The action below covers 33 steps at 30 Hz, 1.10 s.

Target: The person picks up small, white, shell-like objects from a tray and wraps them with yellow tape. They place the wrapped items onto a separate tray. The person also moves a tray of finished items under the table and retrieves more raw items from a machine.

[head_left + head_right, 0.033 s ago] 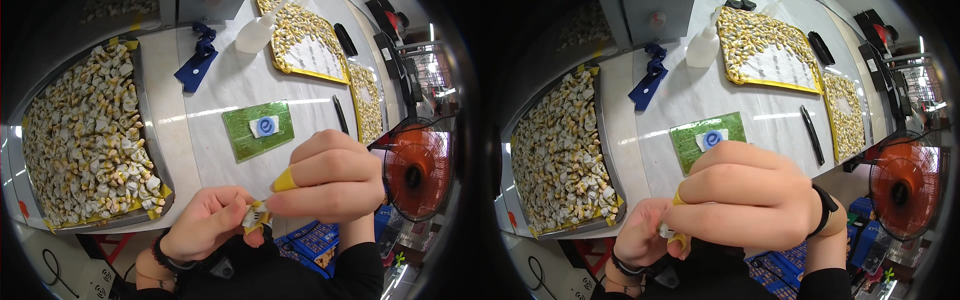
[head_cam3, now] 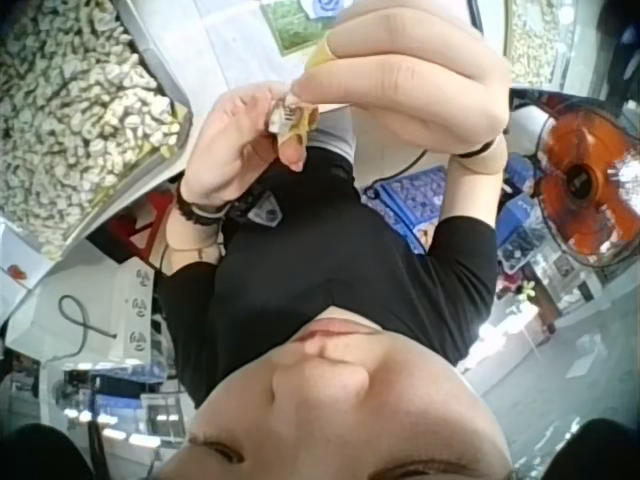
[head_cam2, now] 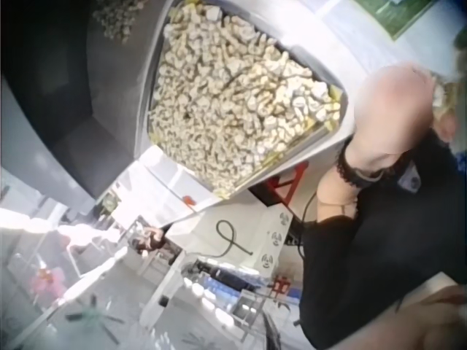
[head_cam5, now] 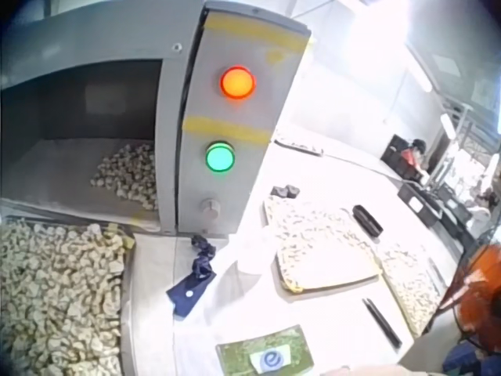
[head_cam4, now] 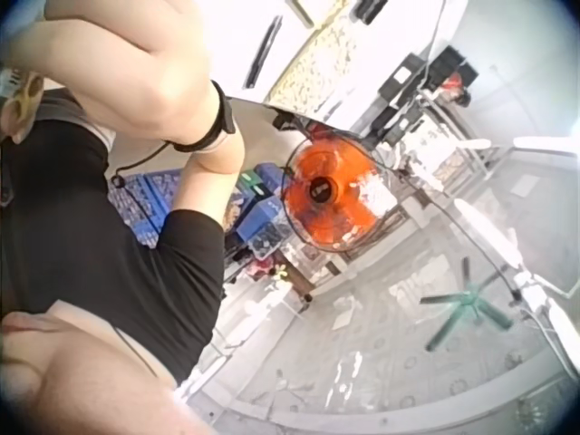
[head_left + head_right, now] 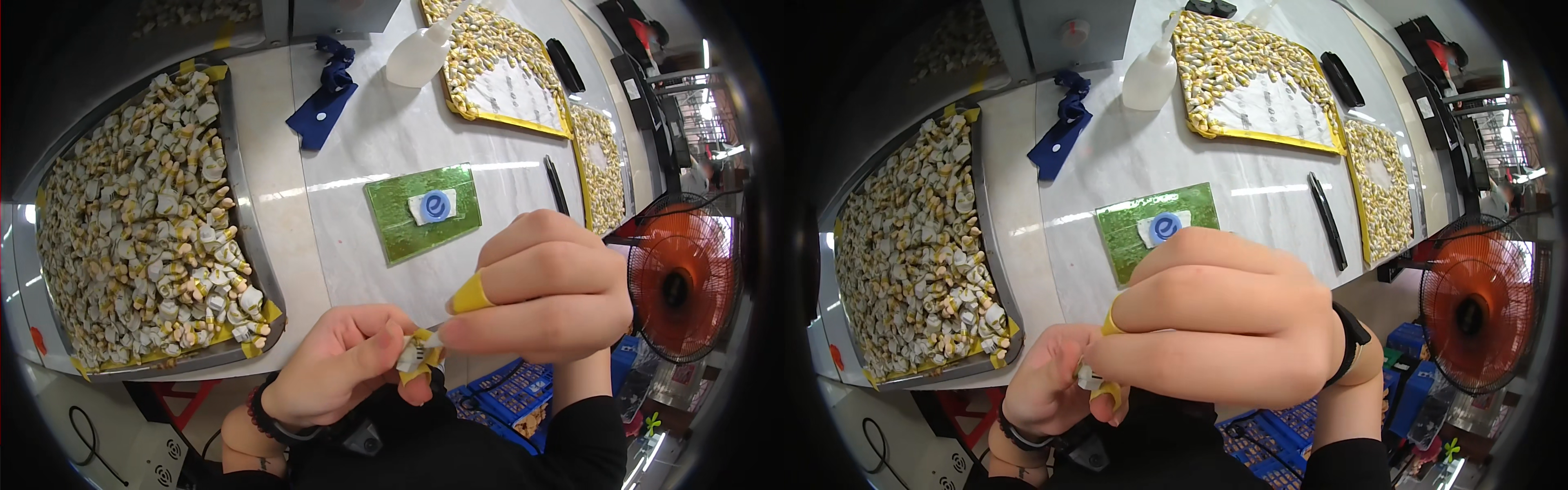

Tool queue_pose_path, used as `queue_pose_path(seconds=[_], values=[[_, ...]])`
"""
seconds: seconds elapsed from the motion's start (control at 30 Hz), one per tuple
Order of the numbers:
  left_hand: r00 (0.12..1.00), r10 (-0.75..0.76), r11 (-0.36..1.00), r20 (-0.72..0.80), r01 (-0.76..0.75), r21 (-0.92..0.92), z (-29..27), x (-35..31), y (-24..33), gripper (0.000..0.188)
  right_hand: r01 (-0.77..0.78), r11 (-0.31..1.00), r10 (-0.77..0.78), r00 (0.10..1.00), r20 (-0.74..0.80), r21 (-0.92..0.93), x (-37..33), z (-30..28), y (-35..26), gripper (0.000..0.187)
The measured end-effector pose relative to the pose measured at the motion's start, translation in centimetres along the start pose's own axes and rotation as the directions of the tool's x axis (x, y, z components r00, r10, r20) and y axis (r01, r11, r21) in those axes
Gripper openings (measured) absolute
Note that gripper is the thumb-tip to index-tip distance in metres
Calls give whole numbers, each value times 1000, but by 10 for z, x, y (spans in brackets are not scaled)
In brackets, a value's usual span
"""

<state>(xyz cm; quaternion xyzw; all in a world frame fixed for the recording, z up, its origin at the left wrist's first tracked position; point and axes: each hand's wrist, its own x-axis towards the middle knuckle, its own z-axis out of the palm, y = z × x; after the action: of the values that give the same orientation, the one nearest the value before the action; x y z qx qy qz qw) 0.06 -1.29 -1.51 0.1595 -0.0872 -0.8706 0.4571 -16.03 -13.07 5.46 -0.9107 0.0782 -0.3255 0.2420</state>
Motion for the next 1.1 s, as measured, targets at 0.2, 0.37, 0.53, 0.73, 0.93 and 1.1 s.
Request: queue_pose_path(seconds=[0.2,0.37,0.53,0.73,0.93,1.1], values=[[997,-57,998,58,58,-17,0,1,-1,35,25,998,-24,1000,-12,51,-3,9,2,9],[995,-61,994,80,68,-89,2,3,-2,31,-5,997,6,1000,-24,81,-3,12,2,8],[995,-41,995,89,48,-87,3,3,-4,29,-36,994,37,999,-3,105,-4,10,0,5],[993,-34,992,113,47,-115,3,5,-5,29,-35,997,33,999,30,63,-8,3,-2,4],[944,286,891,-168,-197,409,19,5,-1,44,-138,983,113,976,-188,-124,-21,-10,-1,12],[909,416,769,-20,-340,542,21,3,-3,41,-555,708,240,770,-591,-437,-61,-105,23,14]])
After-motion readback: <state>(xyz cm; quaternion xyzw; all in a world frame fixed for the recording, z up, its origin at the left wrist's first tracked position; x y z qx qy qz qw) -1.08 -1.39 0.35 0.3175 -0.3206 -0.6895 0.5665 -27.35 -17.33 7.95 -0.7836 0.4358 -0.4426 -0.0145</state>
